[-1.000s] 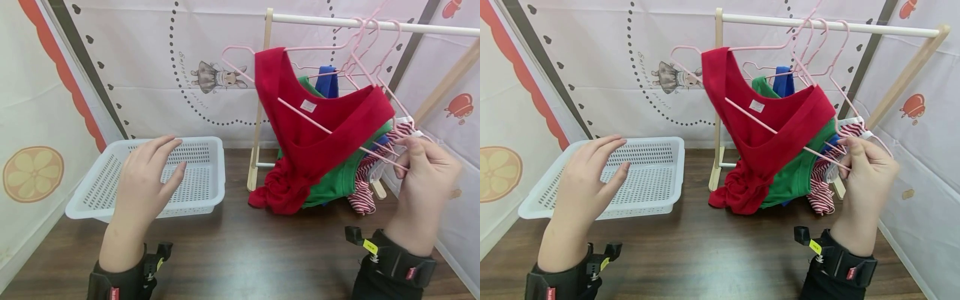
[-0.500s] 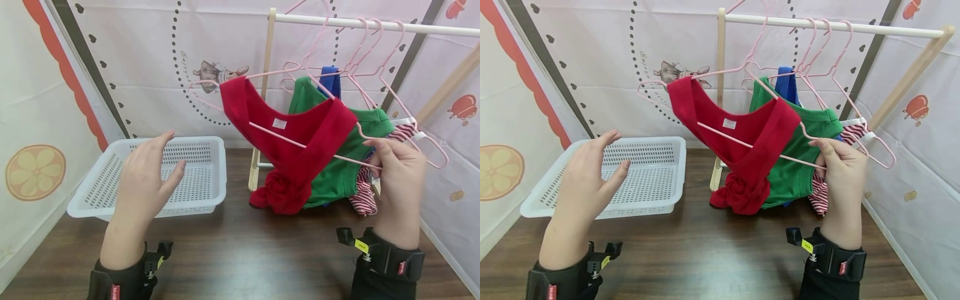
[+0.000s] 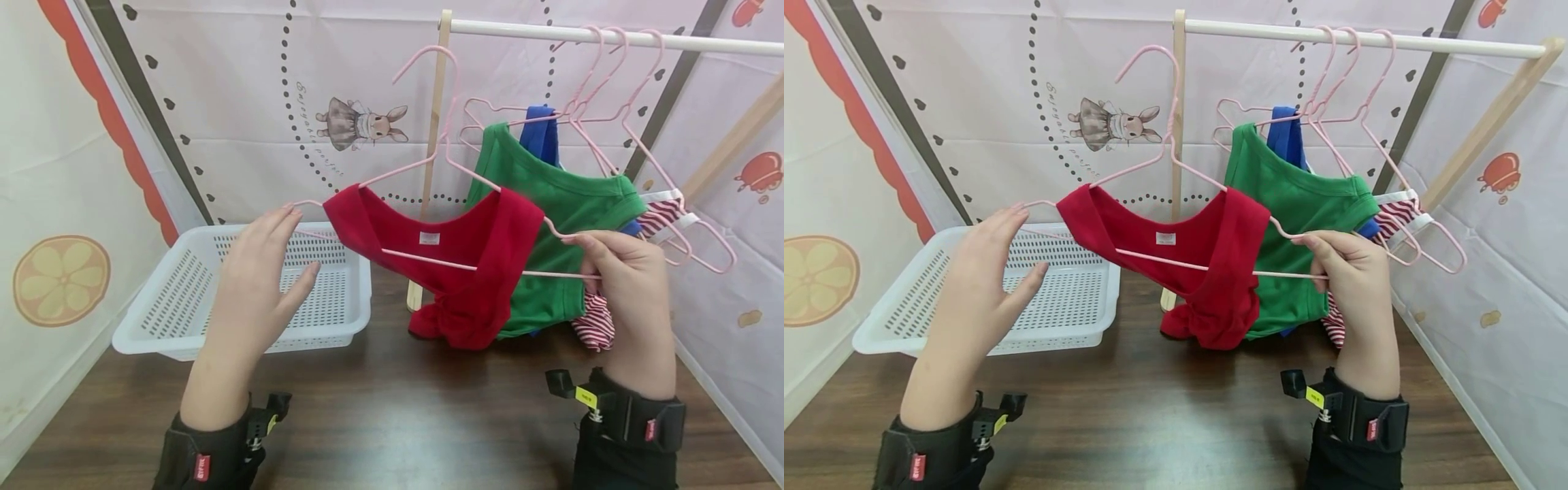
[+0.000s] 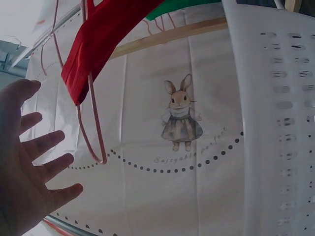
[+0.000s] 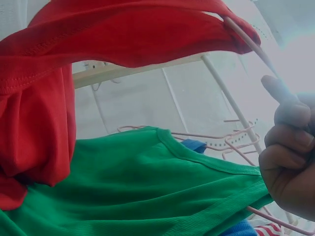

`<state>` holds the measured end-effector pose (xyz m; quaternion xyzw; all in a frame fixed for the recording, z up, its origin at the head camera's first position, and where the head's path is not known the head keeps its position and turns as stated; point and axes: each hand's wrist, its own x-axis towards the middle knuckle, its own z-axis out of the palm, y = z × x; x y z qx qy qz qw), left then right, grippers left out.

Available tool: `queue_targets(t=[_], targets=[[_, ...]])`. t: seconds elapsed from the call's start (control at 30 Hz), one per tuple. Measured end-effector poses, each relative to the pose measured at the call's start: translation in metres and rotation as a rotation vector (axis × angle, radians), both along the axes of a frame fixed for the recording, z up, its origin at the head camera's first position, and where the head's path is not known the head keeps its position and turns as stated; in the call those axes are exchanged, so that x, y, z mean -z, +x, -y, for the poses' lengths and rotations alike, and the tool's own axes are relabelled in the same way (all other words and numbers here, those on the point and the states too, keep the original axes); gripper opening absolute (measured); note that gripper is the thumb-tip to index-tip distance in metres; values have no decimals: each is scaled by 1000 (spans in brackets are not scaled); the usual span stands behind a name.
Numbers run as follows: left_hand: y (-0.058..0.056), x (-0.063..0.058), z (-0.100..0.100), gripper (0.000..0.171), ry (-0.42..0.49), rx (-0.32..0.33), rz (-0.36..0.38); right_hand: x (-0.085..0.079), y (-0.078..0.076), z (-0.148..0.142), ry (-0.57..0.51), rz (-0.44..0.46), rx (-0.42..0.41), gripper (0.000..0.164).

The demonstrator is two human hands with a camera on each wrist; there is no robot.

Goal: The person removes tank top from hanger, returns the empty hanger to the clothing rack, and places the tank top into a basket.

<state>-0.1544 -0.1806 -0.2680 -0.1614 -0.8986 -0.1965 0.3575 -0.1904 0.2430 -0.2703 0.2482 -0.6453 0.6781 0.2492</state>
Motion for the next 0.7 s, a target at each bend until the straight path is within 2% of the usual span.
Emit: queue_targets(t=[0.13,0.3,0.43,0.57,0.7], targets=[[-3,3,-1,72,-28,-2,62,2,-2,-1,95,-28,-11,15],[-3,7,-4,75,-37,-2,84,4,-1,1,249,-102,-3,15],[-4,9,-4,70,-18,0,114,5,2,4,259,-136,-39,15],[-3,10,-5,59,2,7,151,4,5,5,212,-177,-84,16],[-3,10,-6,45,6,-6,150,2,6,5,203,-204,-104,16]])
